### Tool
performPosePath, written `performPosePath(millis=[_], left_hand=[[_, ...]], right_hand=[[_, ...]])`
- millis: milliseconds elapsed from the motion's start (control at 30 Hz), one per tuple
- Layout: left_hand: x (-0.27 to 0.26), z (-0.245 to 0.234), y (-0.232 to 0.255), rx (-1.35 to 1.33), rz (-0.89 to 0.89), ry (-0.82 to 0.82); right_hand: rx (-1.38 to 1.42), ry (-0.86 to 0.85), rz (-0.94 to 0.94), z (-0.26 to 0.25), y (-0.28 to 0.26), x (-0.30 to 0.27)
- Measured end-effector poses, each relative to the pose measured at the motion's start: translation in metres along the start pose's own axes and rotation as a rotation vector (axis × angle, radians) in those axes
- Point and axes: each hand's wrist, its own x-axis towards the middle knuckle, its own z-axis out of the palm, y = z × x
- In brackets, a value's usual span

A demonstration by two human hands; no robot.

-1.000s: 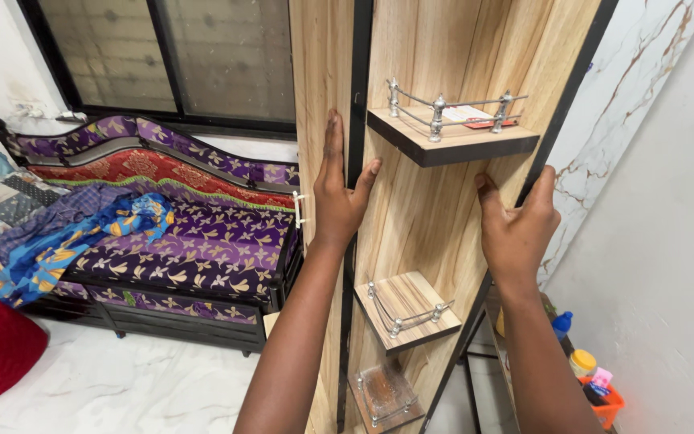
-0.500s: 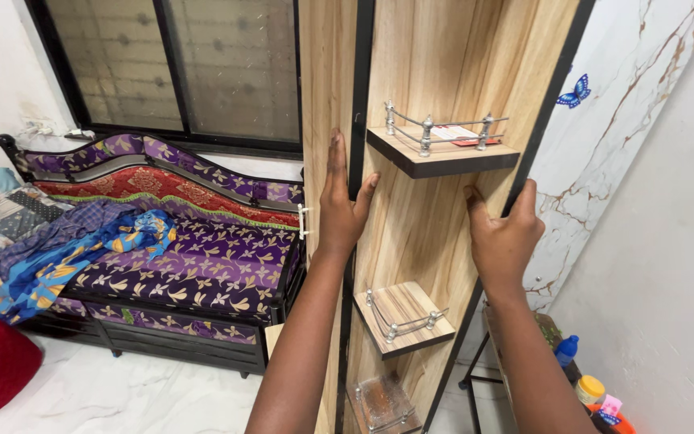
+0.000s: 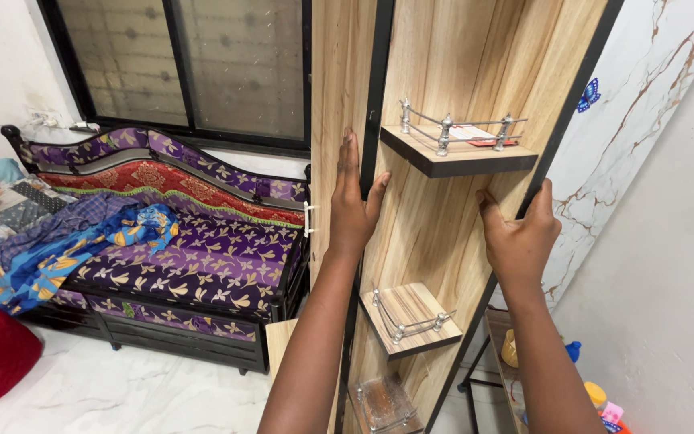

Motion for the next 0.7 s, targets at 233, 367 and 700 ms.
performPosePath(millis=[233,367,700], left_hand=[[-0.0018,0.0073,-0.0019,0.011,0.006,0.011],[-0.0033,0.0092,-0.0028,0.02,0.01,0.006],[0.0003,0.0011,-0.0013,0.041,0.018,-0.007]], right_hand=[[0.005,-0.026,0.001,-0.0038,0.008,0.0009],[0.01,-0.029,-0.056,-0.0058,0.0084,0.0012],[0.048,-0.02,-0.028,-0.0043,0.002,0.0026]])
